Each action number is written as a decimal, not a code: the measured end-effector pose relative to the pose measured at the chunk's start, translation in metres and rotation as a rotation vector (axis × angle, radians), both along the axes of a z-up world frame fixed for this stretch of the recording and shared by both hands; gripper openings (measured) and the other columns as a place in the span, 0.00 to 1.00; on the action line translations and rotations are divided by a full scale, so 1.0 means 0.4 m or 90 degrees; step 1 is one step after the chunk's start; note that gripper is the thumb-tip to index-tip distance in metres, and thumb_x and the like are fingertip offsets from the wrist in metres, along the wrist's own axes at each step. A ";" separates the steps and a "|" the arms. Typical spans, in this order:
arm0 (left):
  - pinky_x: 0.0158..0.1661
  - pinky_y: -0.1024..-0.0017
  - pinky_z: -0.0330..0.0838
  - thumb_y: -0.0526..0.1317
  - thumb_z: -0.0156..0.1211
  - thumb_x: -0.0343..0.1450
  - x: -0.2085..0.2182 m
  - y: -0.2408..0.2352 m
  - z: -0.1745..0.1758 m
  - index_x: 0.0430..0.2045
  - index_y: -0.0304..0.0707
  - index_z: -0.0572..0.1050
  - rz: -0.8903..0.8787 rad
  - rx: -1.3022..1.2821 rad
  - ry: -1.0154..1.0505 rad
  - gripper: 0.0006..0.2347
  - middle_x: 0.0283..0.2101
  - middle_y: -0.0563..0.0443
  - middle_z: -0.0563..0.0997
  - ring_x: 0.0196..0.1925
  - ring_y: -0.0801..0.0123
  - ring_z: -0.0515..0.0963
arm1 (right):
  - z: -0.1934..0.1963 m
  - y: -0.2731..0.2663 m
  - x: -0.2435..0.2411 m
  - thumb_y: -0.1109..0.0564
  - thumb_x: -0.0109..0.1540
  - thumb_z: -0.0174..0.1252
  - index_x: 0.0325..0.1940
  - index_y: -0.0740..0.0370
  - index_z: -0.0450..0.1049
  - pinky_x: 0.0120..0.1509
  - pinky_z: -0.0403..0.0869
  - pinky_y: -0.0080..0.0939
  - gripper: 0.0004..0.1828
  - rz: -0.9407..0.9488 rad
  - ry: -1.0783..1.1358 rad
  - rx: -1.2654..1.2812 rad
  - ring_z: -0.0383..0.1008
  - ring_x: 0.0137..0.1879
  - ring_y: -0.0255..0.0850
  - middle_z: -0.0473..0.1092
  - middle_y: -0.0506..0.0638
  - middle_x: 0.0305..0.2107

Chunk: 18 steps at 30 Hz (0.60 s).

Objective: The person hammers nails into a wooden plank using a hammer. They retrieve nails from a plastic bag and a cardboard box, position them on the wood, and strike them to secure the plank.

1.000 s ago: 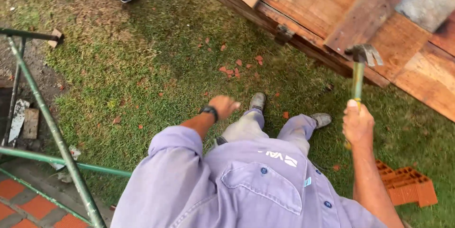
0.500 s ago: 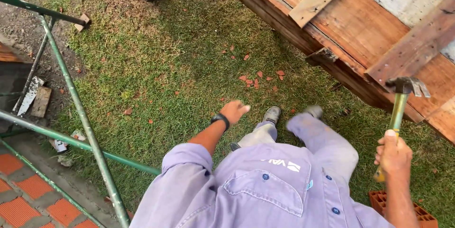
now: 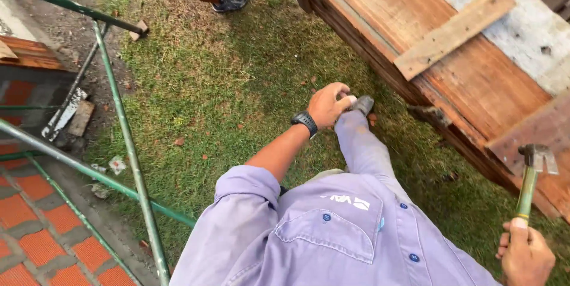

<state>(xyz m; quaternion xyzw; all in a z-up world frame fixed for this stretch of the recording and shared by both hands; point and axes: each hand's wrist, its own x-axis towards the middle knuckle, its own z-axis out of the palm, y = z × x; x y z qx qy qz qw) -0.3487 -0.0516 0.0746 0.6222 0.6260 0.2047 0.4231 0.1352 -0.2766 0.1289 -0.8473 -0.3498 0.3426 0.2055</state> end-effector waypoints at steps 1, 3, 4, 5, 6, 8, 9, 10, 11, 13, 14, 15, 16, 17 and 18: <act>0.38 0.59 0.70 0.56 0.54 0.68 -0.022 0.044 0.028 0.41 0.43 0.76 0.031 -0.011 0.010 0.19 0.40 0.51 0.82 0.37 0.59 0.80 | -0.027 0.018 -0.004 0.48 0.85 0.52 0.50 0.67 0.76 0.28 0.65 0.40 0.19 -0.002 -0.021 0.043 0.62 0.23 0.39 0.64 0.52 0.23; 0.38 0.60 0.71 0.55 0.55 0.67 -0.072 0.141 0.070 0.45 0.42 0.75 0.062 -0.028 0.026 0.20 0.42 0.52 0.82 0.35 0.61 0.80 | -0.068 0.080 -0.014 0.48 0.86 0.57 0.52 0.65 0.77 0.30 0.64 0.37 0.18 -0.006 -0.036 0.079 0.63 0.23 0.37 0.66 0.51 0.24; 0.38 0.60 0.70 0.53 0.57 0.67 -0.100 0.195 0.082 0.43 0.41 0.76 0.087 0.019 0.039 0.18 0.41 0.50 0.81 0.36 0.61 0.79 | -0.084 0.123 -0.019 0.45 0.88 0.58 0.44 0.63 0.76 0.36 0.67 0.42 0.24 0.045 -0.128 0.034 0.67 0.28 0.40 0.67 0.51 0.22; 0.37 0.61 0.70 0.50 0.59 0.67 -0.113 0.238 0.089 0.41 0.41 0.76 0.104 0.058 0.046 0.16 0.40 0.48 0.81 0.38 0.60 0.79 | -0.085 0.139 -0.017 0.43 0.90 0.60 0.36 0.61 0.76 0.42 0.70 0.47 0.31 0.091 -0.222 -0.019 0.71 0.32 0.44 0.67 0.50 0.20; 0.37 0.61 0.70 0.50 0.59 0.67 -0.143 0.269 0.082 0.41 0.41 0.76 0.095 0.044 0.047 0.16 0.40 0.48 0.81 0.38 0.60 0.79 | -0.081 0.175 -0.039 0.43 0.90 0.60 0.36 0.61 0.76 0.42 0.70 0.47 0.31 0.085 -0.221 -0.035 0.71 0.32 0.44 0.67 0.50 0.20; 0.41 0.61 0.75 0.50 0.61 0.68 -0.192 0.375 0.073 0.48 0.41 0.74 0.106 0.093 0.119 0.18 0.47 0.46 0.79 0.37 0.62 0.80 | -0.077 0.279 -0.077 0.47 0.82 0.68 0.54 0.70 0.80 0.42 0.71 0.45 0.20 0.080 -0.246 0.074 0.73 0.34 0.41 0.73 0.52 0.29; 0.41 0.61 0.75 0.50 0.61 0.68 -0.209 0.421 0.077 0.48 0.41 0.74 0.102 0.096 0.119 0.18 0.47 0.46 0.79 0.37 0.62 0.80 | -0.103 0.309 -0.067 0.47 0.82 0.68 0.54 0.70 0.80 0.42 0.71 0.45 0.20 0.075 -0.246 0.076 0.73 0.34 0.41 0.73 0.52 0.29; 0.42 0.62 0.74 0.49 0.63 0.68 -0.230 0.463 0.082 0.50 0.41 0.73 0.115 0.128 0.110 0.19 0.49 0.47 0.77 0.37 0.63 0.79 | -0.129 0.335 -0.062 0.45 0.81 0.69 0.55 0.68 0.80 0.41 0.71 0.47 0.21 0.074 -0.274 0.067 0.74 0.35 0.43 0.74 0.52 0.31; 0.43 0.63 0.74 0.47 0.64 0.68 -0.267 0.483 0.088 0.52 0.42 0.72 0.138 0.155 0.108 0.20 0.50 0.48 0.75 0.37 0.64 0.77 | -0.159 0.365 -0.061 0.43 0.79 0.69 0.55 0.67 0.80 0.39 0.70 0.48 0.22 0.085 -0.295 0.056 0.76 0.36 0.45 0.76 0.52 0.34; 0.42 0.61 0.76 0.47 0.63 0.68 -0.303 0.561 0.132 0.54 0.41 0.69 0.170 0.135 0.119 0.22 0.53 0.43 0.73 0.41 0.62 0.77 | -0.199 0.418 -0.060 0.41 0.82 0.65 0.57 0.68 0.78 0.36 0.69 0.54 0.24 0.095 -0.297 0.021 0.75 0.36 0.52 0.75 0.57 0.35; 0.42 0.59 0.79 0.47 0.61 0.67 -0.315 0.592 0.148 0.57 0.41 0.67 0.195 0.117 0.124 0.24 0.55 0.39 0.71 0.45 0.61 0.77 | -0.214 0.431 -0.056 0.39 0.86 0.62 0.59 0.68 0.76 0.33 0.67 0.59 0.26 0.097 -0.304 -0.015 0.74 0.35 0.58 0.74 0.61 0.36; 0.42 0.59 0.79 0.47 0.61 0.67 -0.332 0.609 0.123 0.57 0.41 0.67 0.193 0.112 0.118 0.24 0.55 0.39 0.71 0.45 0.61 0.77 | -0.226 0.428 -0.034 0.39 0.86 0.62 0.59 0.68 0.76 0.33 0.67 0.59 0.26 0.097 -0.311 -0.019 0.74 0.35 0.58 0.74 0.61 0.36; 0.47 0.63 0.78 0.46 0.65 0.67 -0.350 0.624 0.099 0.56 0.41 0.67 0.225 0.164 0.089 0.24 0.55 0.41 0.70 0.48 0.60 0.77 | -0.234 0.425 -0.014 0.40 0.87 0.60 0.60 0.67 0.73 0.35 0.64 0.53 0.25 0.085 -0.209 0.002 0.69 0.36 0.50 0.70 0.57 0.36; 0.53 0.66 0.77 0.45 0.69 0.66 -0.389 0.647 0.086 0.56 0.41 0.68 0.259 0.223 0.068 0.25 0.55 0.44 0.69 0.51 0.60 0.77 | -0.255 0.442 -0.012 0.41 0.89 0.57 0.61 0.67 0.70 0.37 0.61 0.47 0.23 0.077 -0.099 0.032 0.63 0.36 0.43 0.66 0.54 0.36; 0.53 0.66 0.77 0.45 0.69 0.66 -0.403 0.680 0.097 0.56 0.41 0.68 0.263 0.224 0.068 0.25 0.55 0.44 0.69 0.51 0.60 0.77 | -0.330 0.442 0.050 0.41 0.89 0.57 0.61 0.67 0.70 0.37 0.61 0.47 0.23 0.081 -0.098 0.033 0.63 0.36 0.43 0.66 0.54 0.36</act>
